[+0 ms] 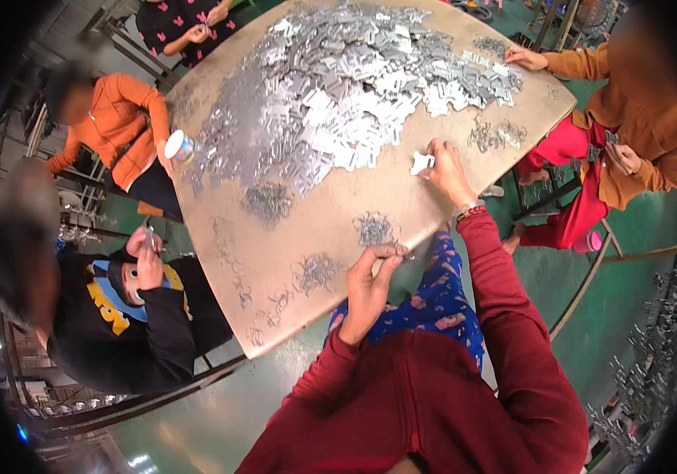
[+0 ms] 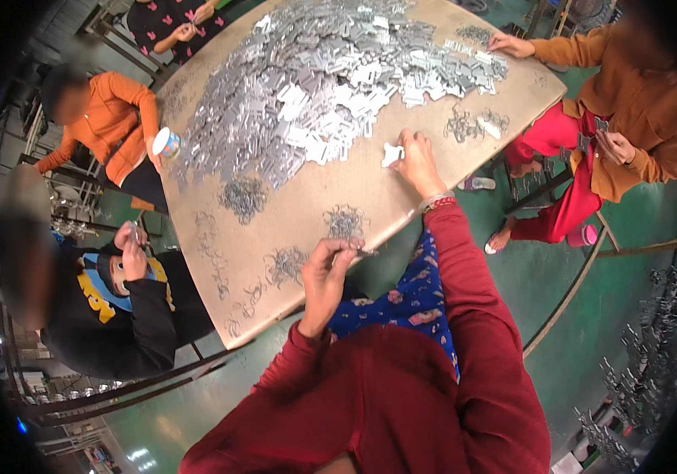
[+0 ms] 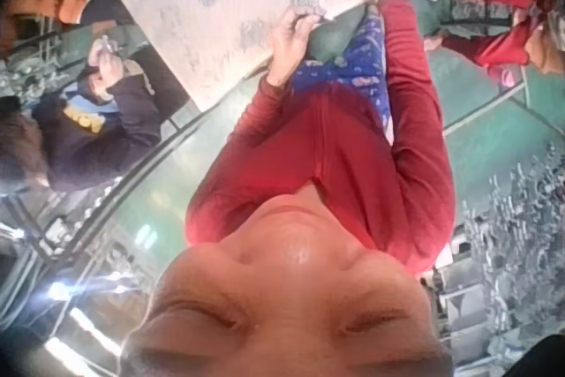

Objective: The person sorts small metal plates and hooks on a table, threading the hooks through holes in the plates and hanging the completed units on a wire rack.

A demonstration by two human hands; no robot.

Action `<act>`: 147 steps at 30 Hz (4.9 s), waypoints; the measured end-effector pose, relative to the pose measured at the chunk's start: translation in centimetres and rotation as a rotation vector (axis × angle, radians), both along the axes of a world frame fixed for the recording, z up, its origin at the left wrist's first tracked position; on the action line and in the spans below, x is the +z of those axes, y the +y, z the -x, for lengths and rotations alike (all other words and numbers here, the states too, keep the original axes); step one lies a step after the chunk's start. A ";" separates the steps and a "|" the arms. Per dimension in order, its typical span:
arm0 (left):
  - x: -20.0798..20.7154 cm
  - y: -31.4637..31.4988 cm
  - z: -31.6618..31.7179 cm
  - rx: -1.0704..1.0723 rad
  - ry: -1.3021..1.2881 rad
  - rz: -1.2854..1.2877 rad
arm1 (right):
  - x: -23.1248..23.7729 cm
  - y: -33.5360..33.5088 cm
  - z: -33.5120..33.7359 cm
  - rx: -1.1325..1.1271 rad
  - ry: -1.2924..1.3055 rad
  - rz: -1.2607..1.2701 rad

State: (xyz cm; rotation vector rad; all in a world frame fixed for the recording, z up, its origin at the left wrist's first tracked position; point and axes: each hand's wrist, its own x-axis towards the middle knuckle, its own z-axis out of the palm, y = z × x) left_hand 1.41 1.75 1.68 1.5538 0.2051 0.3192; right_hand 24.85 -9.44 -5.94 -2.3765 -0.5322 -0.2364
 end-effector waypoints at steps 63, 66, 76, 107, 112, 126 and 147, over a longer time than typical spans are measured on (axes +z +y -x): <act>1.0 18.0 -5.7 0.002 0.188 0.020 | 10.3 -4.3 17.5 0.188 0.586 -0.963; 3.4 10.2 -3.3 -0.206 0.193 0.233 | 10.0 -3.7 18.1 0.210 0.631 -0.938; 1.2 2.3 -2.7 -0.438 0.147 0.364 | 8.0 -3.7 19.1 0.213 0.636 -0.987; 1.6 -0.3 2.1 -0.185 -0.202 -0.060 | -0.7 10.1 -1.5 0.527 -0.246 0.492; 1.0 0.6 2.0 -0.138 -0.217 -0.117 | -0.4 7.8 -1.3 0.464 -0.169 0.357; 1.6 -1.2 3.4 -0.137 -0.162 -0.035 | 0.3 7.9 0.0 0.631 -0.518 0.548; -3.5 -0.9 -1.2 -0.079 -0.066 0.056 | 8.5 -2.4 13.7 0.212 0.818 -1.082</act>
